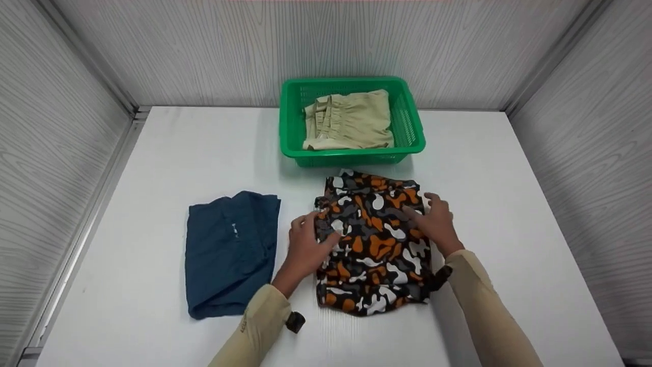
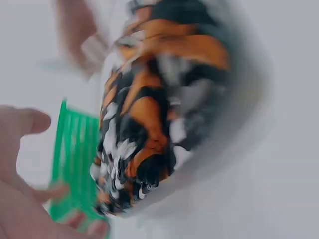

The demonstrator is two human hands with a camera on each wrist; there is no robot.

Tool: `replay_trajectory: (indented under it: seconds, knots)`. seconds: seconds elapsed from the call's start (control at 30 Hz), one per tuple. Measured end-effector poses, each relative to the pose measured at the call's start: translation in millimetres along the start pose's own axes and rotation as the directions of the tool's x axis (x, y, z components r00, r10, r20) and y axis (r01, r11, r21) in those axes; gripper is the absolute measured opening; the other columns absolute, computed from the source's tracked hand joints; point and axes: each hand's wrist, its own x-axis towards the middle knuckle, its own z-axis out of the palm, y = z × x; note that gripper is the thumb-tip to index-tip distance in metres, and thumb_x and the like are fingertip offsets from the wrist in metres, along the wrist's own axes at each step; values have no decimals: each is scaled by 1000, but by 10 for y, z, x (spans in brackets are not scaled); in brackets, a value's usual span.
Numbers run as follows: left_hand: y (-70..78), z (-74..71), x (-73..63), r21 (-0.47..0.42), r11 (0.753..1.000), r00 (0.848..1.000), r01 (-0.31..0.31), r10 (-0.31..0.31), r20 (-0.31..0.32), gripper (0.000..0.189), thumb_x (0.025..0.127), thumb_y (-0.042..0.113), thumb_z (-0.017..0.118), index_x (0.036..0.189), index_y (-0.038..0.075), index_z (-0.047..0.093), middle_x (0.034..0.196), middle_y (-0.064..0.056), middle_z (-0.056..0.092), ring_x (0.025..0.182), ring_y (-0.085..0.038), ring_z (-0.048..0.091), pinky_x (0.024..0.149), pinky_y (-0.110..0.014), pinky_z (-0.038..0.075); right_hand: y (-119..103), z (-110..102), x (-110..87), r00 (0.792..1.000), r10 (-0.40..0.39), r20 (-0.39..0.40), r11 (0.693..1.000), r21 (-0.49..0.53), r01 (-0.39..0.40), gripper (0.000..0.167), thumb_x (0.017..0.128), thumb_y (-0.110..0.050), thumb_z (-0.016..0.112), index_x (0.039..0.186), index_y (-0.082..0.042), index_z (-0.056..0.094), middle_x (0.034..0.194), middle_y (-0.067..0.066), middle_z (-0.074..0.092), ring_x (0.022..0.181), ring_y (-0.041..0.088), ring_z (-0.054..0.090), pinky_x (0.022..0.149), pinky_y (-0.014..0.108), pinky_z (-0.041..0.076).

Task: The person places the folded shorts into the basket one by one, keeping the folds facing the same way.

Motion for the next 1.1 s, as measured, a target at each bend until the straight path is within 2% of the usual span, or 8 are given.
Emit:
replay_trajectory:
  seconds: [0.07,0.17,0.3,0.4,0.57,0.67,0.83,1.1]
  knots:
    - [-11,-80,105,-217,963,987,161,-159,30,80,95,44,66,157,9,28,157,-23,26,142,-40,33,111,-55,34,1,-89,-9,987,150,55,983,101,-155,90,98,-44,63,160,2,16,159,30,24,144,44,30,113,54,35]
    - [-32,-137,222,-443,841,950,311,-285,126,87,96,40,65,159,8,16,158,-25,28,141,-39,38,113,-51,34,-10,-172,-1,951,267,159,928,223,-298,98,98,-46,63,161,3,6,161,28,21,145,40,32,114,50,36]
    - [-66,-155,330,-595,712,925,374,-329,187,89,95,35,68,159,6,13,151,-24,38,131,-33,49,108,-44,40,3,-224,24,928,294,229,861,359,-361,87,98,-42,65,155,8,23,147,24,38,132,32,45,109,45,42]
    - [-98,-135,395,-655,655,925,377,-305,227,80,95,28,69,155,-3,26,144,-23,47,122,-30,56,103,-40,46,53,-234,29,924,288,252,800,467,-377,46,99,-32,67,120,7,56,109,10,58,100,18,58,93,33,50]
    - [-95,-77,442,-661,658,931,361,-212,298,50,95,22,70,136,-4,56,128,-20,64,107,-27,67,94,-37,53,122,-199,7,922,254,293,705,596,-384,26,97,-24,70,88,-1,63,76,-1,59,75,13,58,75,26,51]
    - [-65,-44,425,-615,715,938,331,-178,298,51,93,25,73,135,0,57,123,-16,66,106,-25,67,95,-37,52,131,-169,-13,921,208,328,731,574,-370,38,98,-28,69,118,5,62,108,8,63,98,18,60,89,29,51]
    - [-39,-1,361,-571,782,952,251,-92,293,63,93,24,73,147,7,47,130,-12,61,112,-26,63,101,-41,48,199,-118,-76,923,103,371,794,528,-301,83,101,-30,64,160,1,16,158,19,32,137,29,42,115,43,33]
    - [-69,-1,354,-682,640,918,353,-96,385,79,90,14,73,157,23,33,136,-13,58,112,-28,65,96,-41,52,406,-23,-182,926,66,372,697,647,-310,63,97,-23,71,146,4,42,129,18,62,110,25,67,95,40,54]
